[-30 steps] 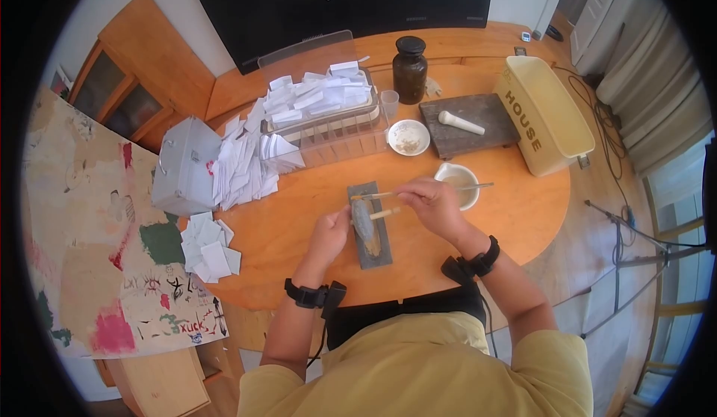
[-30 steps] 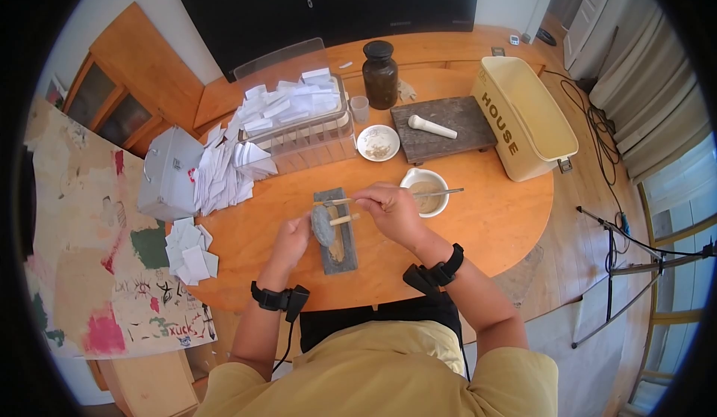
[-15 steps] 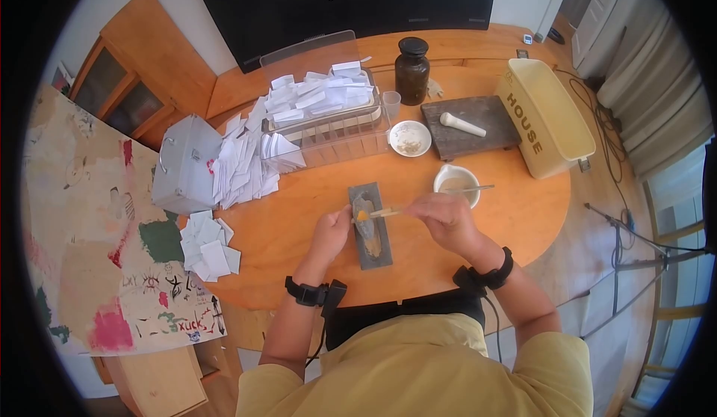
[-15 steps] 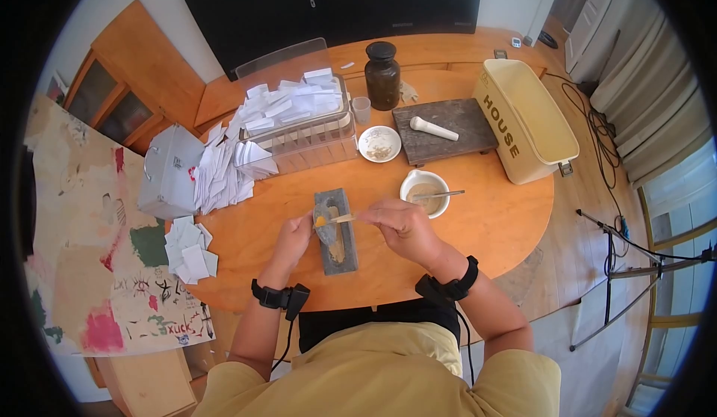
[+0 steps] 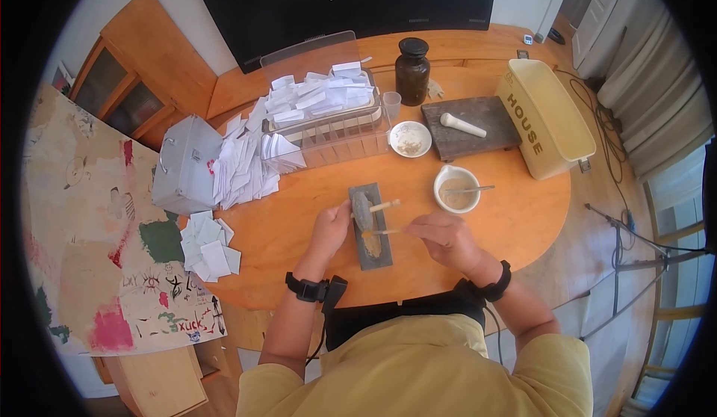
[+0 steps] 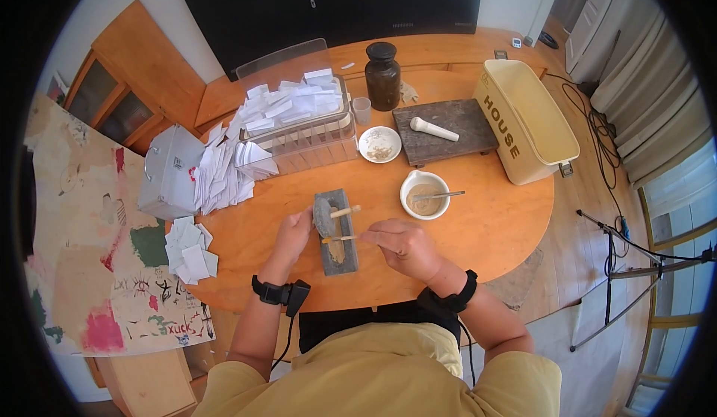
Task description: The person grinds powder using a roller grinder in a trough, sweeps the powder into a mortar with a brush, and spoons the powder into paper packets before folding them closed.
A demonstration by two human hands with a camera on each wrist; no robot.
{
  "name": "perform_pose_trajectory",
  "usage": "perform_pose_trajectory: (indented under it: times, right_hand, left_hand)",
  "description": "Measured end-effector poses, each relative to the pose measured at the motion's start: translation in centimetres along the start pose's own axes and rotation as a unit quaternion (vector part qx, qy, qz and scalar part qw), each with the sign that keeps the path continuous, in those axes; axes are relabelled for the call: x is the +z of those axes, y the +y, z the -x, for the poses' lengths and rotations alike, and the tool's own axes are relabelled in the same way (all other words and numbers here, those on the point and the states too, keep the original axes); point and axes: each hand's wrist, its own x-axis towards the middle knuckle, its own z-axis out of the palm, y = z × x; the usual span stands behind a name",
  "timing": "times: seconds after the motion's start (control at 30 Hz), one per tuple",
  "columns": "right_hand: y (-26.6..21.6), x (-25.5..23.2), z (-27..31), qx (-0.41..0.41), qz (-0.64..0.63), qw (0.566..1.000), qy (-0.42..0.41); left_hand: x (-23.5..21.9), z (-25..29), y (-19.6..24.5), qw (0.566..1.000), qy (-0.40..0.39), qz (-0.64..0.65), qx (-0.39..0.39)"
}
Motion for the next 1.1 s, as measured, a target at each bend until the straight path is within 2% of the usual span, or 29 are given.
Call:
perform_pose_trajectory:
  times: [0.23, 0.43, 0.57, 0.77, 1.1]
  right_hand:
    - [1.0, 0.9, 0.4, 0.052, -0.027, 0.998, 0.013]
    - [2.2, 1.5, 0.2, 0.075, -0.026, 0.996, 0.029]
    - [2.4, 1.7, -0.1, 0.121, -0.031, 0.992, 0.035]
    - [3.2, 1.9, 0.0, 0.171, -0.070, 0.981, 0.065]
    - [3.3, 2.0, 0.2, 0.060, 0.024, 0.998, 0.028]
  left_hand:
    - [-0.3, -0.4, -0.4, 1.000, -0.011, -0.021, -0.007]
    - [-0.1, 0.0, 0.6, 1.000, -0.013, 0.000, -0.001]
    - [-0.5, -0.5, -0.7, 0.999, -0.026, 0.032, -0.008]
    - [-0.6, 0.5, 0.9, 0.999, -0.007, 0.029, -0.010]
    - [-0.5, 0.4, 1.2, 0.998, -0.008, 0.054, -0.006]
